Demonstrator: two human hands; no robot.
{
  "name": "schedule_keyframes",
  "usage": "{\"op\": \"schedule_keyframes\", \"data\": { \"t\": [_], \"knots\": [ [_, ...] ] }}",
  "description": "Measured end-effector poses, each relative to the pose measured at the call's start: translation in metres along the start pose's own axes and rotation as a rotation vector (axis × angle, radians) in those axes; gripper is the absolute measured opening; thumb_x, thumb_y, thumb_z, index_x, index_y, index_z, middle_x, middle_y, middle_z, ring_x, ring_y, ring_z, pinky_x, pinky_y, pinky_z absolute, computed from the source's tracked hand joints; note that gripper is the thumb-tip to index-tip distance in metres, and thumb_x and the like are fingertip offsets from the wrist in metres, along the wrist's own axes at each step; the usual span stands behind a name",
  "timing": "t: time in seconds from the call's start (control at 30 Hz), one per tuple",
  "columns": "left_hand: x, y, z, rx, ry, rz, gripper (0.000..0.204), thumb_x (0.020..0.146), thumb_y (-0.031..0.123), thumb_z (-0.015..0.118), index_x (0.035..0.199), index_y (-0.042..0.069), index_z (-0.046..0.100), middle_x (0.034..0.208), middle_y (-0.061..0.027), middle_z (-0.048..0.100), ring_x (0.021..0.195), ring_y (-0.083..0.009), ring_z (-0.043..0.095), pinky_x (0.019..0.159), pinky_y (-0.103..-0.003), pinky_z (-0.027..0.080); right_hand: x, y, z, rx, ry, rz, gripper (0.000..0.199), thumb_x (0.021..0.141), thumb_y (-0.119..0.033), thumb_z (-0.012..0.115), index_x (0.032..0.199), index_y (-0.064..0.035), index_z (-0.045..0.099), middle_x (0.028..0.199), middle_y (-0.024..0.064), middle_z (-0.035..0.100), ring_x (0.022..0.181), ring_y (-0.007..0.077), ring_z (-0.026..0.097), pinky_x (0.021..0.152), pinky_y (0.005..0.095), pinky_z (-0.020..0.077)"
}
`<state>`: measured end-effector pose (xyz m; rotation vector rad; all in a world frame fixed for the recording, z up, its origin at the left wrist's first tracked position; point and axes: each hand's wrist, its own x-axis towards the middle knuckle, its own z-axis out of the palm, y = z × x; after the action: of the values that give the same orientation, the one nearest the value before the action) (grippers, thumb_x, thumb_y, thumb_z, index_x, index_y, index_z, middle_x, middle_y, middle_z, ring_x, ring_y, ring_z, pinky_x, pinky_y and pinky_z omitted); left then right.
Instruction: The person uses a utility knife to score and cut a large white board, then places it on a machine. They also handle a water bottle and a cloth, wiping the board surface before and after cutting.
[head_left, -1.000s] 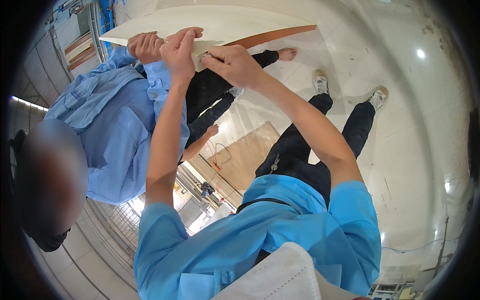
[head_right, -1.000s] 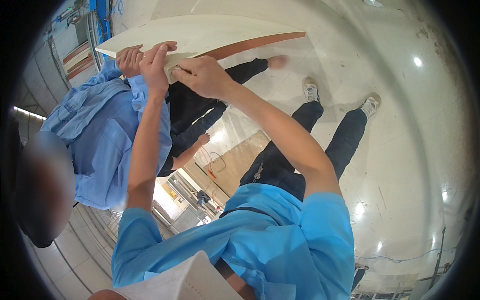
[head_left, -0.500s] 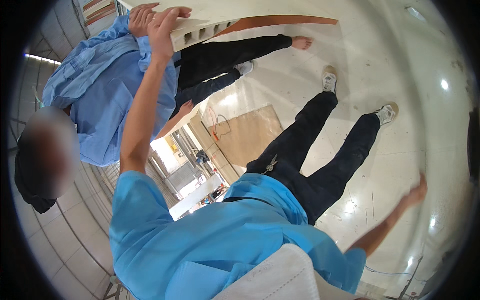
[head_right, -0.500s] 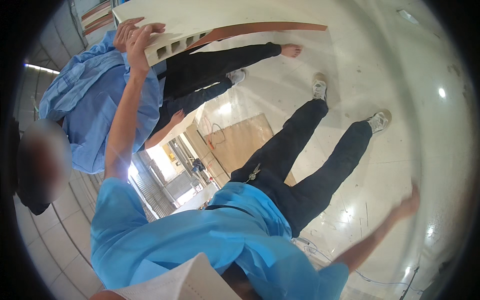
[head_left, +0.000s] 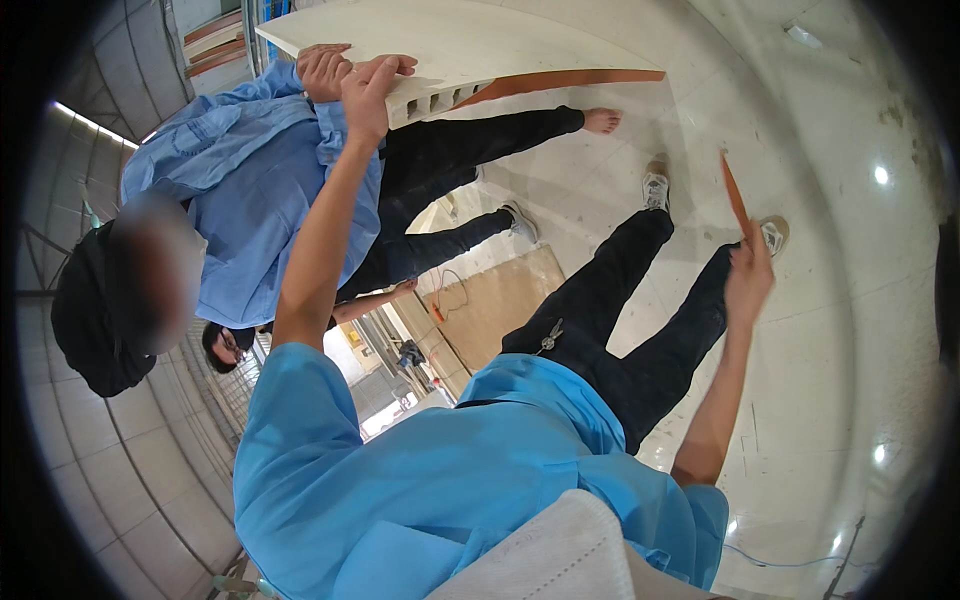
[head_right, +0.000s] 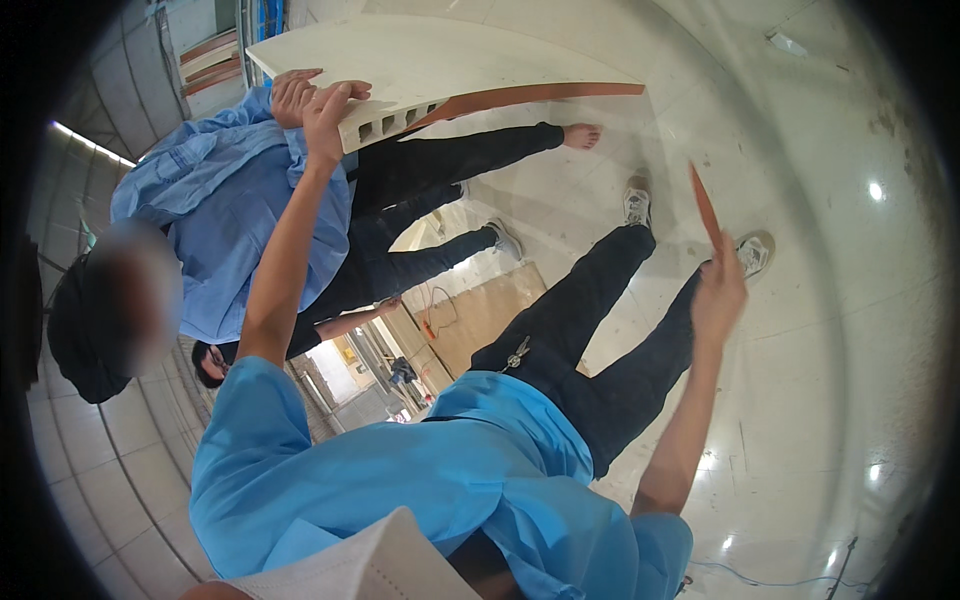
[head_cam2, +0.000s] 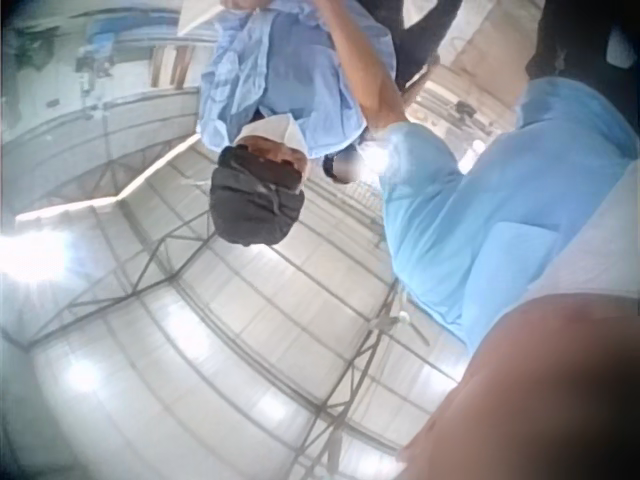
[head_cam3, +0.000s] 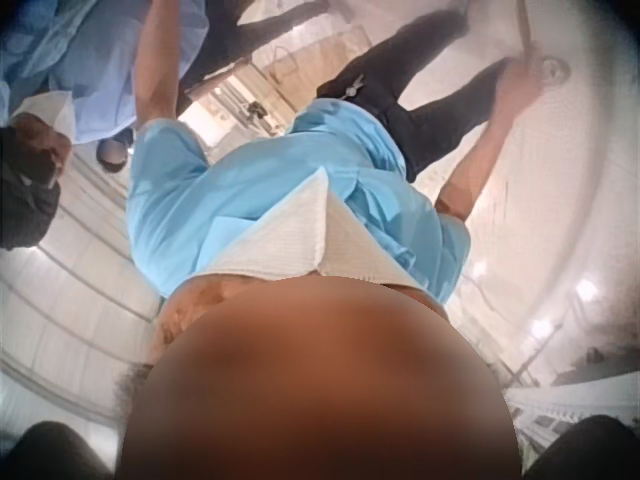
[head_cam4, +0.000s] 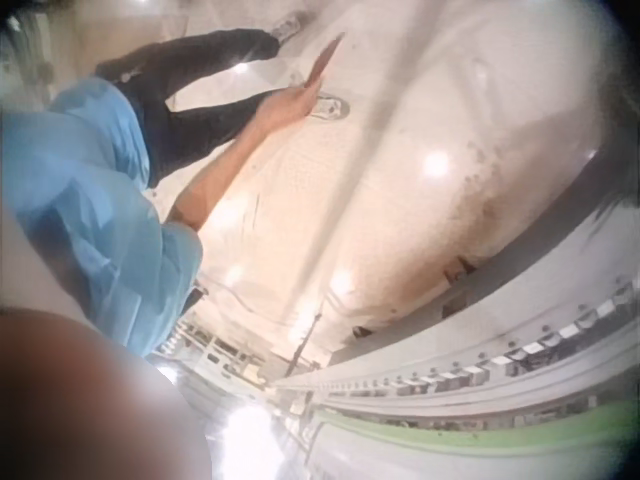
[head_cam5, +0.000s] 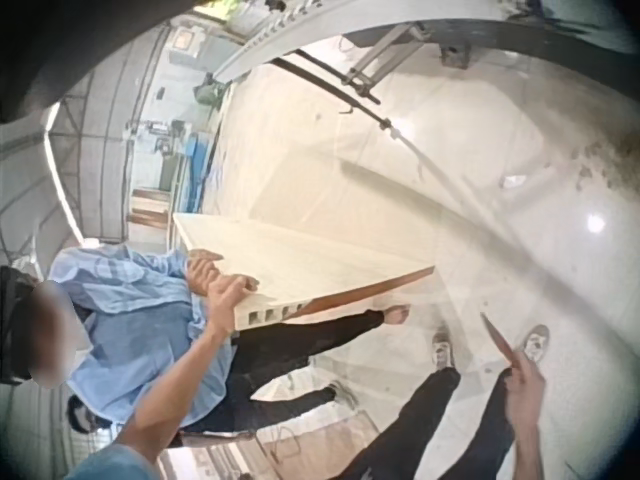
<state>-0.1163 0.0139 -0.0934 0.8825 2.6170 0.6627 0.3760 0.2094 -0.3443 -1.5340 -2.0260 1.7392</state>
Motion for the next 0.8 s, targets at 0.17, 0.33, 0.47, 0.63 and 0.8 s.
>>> {"op": "schedule_keyframes", "data": {
  "t": [0.17, 0.33, 0.47, 0.63, 0.8],
  "knots": [
    [0.002, -0.003, 0.002, 0.018, 0.052, 0.024, 0.031, 0.094, 0.023, 0.055, 0.09, 0.001, 0.077, 0.077, -0.0078, 0.072, 0.079, -0.0137, 0.063, 0.074, -0.027, 0.046, 0.02, -0.139, 0.113, 0.124, -0.288, -0.017, 0.033, 0.089, -0.024, 0.066, 0.113, -0.0019, 0.065, 0.099, 0.0191, 0.072, 0.096, 0.0333, 0.07, 0.083, 0.0412, 0.0528],
    [0.002, 0.008, 0.0, 0.118, 0.028, 0.03, 0.036, 0.096, 0.026, 0.053, 0.094, -0.001, 0.076, 0.083, -0.0103, 0.073, 0.084, -0.0161, 0.063, 0.08, -0.029, 0.046, 0.034, -0.27, 0.214, 0.85, -0.803, 0.39, 0.037, 0.09, -0.037, 0.063, 0.079, -0.0016, 0.063, 0.065, 0.0046, 0.058, 0.052, 0.0128, 0.055, 0.048, 0.0281, 0.0443],
    [0.001, 0.013, -0.002, 0.175, 0.028, 0.064, 0.036, 0.094, 0.028, 0.053, 0.093, 0.001, 0.077, 0.08, -0.0117, 0.073, 0.08, -0.0171, 0.064, 0.076, -0.03, 0.047, 0.036, -0.311, 0.24, 0.7, -0.885, 0.491, 0.035, 0.089, -0.039, 0.06, 0.078, -0.0052, 0.059, 0.062, 0.0027, 0.053, 0.048, 0.0113, 0.049, 0.043, 0.0268, 0.0368],
    [0.001, 0.014, 0.001, 0.214, 0.048, 0.098, 0.036, 0.093, 0.029, 0.053, 0.092, 0.003, 0.077, 0.078, -0.0113, 0.074, 0.075, -0.0189, 0.063, 0.073, -0.032, 0.048, 0.042, -0.312, 0.242, 0.702, -0.931, 0.497, 0.029, 0.091, -0.032, 0.057, 0.076, -0.0074, 0.055, 0.059, 0.0, 0.046, 0.045, 0.008, 0.036, 0.041, 0.0275, 0.028],
    [0.0, 0.015, 0.001, 0.223, 0.075, 0.133, 0.035, 0.092, 0.029, 0.053, 0.092, 0.004, 0.078, 0.079, -0.0106, 0.074, 0.073, -0.0205, 0.062, 0.073, -0.033, 0.048, 0.052, -0.31, 0.237, 0.741, -1.051, 0.557, 0.022, 0.094, -0.024, 0.053, 0.081, -0.0069, 0.054, 0.059, -0.003, 0.042, 0.045, 0.0064, 0.033, 0.042, 0.0255, 0.0294]
  ]
}}
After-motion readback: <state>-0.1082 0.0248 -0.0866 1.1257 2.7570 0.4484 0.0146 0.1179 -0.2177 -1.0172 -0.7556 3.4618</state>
